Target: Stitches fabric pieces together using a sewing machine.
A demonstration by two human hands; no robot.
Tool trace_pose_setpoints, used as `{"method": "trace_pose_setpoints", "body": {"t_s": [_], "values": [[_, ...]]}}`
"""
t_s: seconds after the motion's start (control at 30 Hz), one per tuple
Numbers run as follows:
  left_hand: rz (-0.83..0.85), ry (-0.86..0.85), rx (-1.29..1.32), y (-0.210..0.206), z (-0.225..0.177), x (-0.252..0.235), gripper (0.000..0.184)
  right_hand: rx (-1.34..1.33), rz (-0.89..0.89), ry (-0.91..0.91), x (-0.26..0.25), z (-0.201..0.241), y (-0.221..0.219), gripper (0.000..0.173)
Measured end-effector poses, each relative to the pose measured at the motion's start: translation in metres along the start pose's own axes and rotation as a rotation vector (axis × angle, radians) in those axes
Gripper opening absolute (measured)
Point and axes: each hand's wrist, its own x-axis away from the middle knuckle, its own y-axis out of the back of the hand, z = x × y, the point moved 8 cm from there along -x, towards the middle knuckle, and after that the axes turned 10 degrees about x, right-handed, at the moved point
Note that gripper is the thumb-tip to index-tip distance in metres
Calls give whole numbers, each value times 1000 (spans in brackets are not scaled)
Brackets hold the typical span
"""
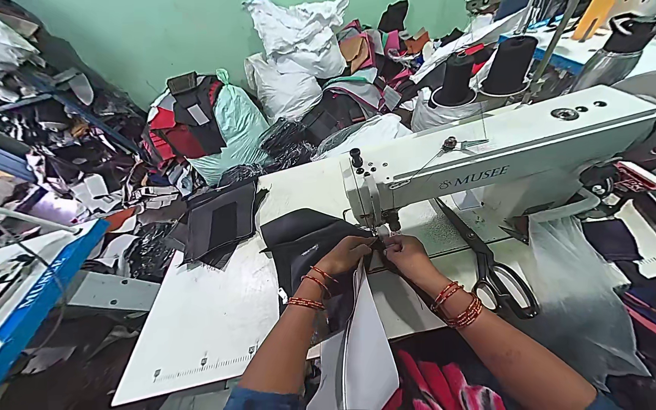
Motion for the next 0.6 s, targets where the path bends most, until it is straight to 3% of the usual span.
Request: {"method": "trace_pose_setpoints", "body": {"t_s": [0.13, 0.37, 0.47, 0.6], "values": [[8, 2, 12, 1, -2, -1, 41, 39, 8, 19, 1, 4, -3, 33], [-23, 72, -297, -30, -16, -4, 37, 34, -2, 47, 0, 3, -4, 30], [-32, 149, -304, -36, -18, -2, 43, 54, -14, 56, 2, 3, -2, 28], [35, 132, -431, -38, -12, 0, 41, 113, -6, 69, 5, 4, -1, 31]]}}
